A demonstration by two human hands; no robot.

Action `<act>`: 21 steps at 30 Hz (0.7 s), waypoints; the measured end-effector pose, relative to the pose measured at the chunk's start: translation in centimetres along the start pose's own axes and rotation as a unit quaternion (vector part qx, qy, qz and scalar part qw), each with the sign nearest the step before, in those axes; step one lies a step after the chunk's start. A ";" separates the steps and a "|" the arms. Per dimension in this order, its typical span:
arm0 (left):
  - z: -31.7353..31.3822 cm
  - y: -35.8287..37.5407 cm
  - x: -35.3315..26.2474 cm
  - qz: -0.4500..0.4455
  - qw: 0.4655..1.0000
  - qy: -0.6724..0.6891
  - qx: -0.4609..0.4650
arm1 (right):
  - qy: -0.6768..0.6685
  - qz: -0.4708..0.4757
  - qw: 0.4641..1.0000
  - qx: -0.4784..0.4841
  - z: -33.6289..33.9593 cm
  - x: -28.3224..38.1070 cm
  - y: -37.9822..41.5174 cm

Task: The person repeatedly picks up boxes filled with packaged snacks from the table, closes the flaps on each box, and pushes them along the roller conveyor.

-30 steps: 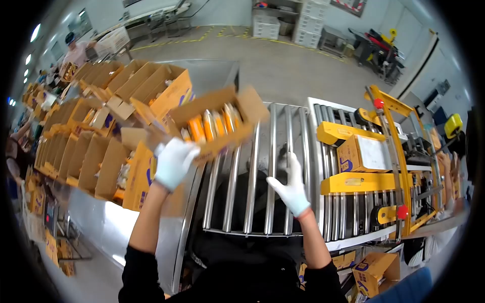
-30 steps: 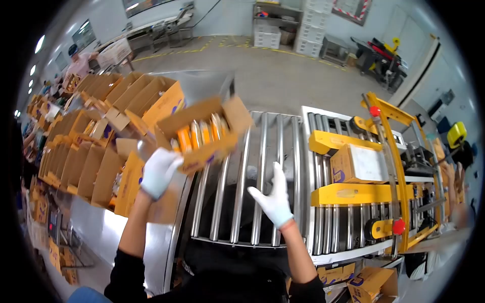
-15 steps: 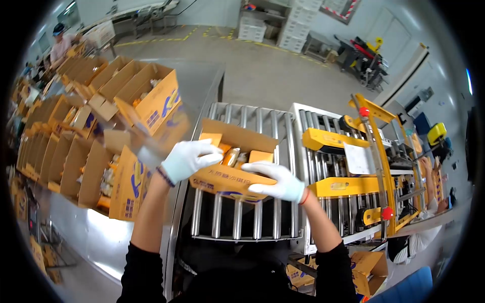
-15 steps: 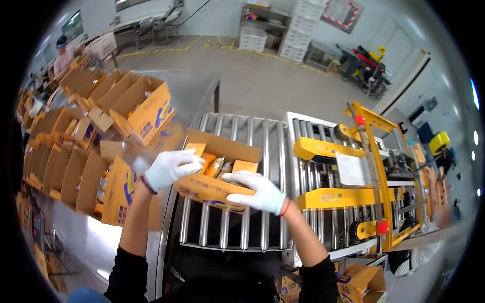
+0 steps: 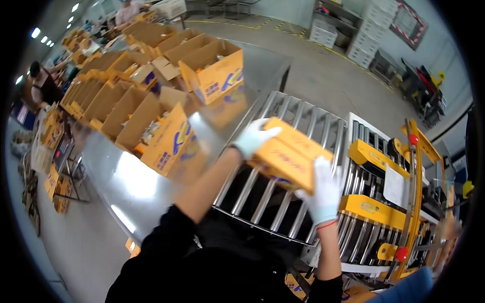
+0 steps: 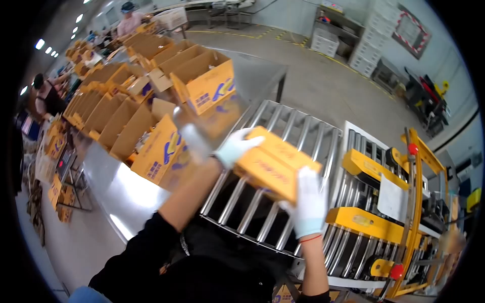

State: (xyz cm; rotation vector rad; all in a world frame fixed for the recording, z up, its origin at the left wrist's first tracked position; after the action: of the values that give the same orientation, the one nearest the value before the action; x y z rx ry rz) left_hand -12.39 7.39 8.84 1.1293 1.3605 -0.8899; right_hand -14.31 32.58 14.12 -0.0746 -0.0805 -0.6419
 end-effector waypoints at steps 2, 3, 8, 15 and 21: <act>-4.8 -3.1 1.2 -0.090 0.984 -0.143 -0.065 | 0.043 -0.064 0.997 -0.018 -1.2 -4.7 -2.0; -8.7 -1.7 0.8 -0.219 0.893 -0.319 -0.229 | 0.072 -0.084 0.994 0.000 -1.3 -6.0 -3.0; -17.1 0.1 7.1 0.037 0.952 -0.069 0.295 | 0.068 -0.118 0.990 -0.022 -0.8 -10.1 -3.9; 8.6 18.5 -12.1 -0.053 0.597 -0.751 -0.277 | 0.067 -0.162 0.978 -0.117 -1.3 -13.6 0.9; 14.0 23.8 -6.9 -0.045 0.699 -0.670 -0.245 | -0.418 -0.018 0.907 0.033 -5.9 -2.4 -2.4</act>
State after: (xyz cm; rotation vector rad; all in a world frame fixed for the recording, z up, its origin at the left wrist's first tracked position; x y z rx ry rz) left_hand 13.87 -0.66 16.28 -0.1649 0.3075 -0.9748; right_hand -17.30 31.55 8.14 -0.2818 -0.9378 -0.6069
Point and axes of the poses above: each hand's wrist, its own y-axis away from the middle knuckle, its own z-axis out of the back of the hand, x = y × z, the point moved 8 cm from there along -y, towards the middle knuckle, and after that the axes turned 11 degrees about x, right-handed, at the moved point
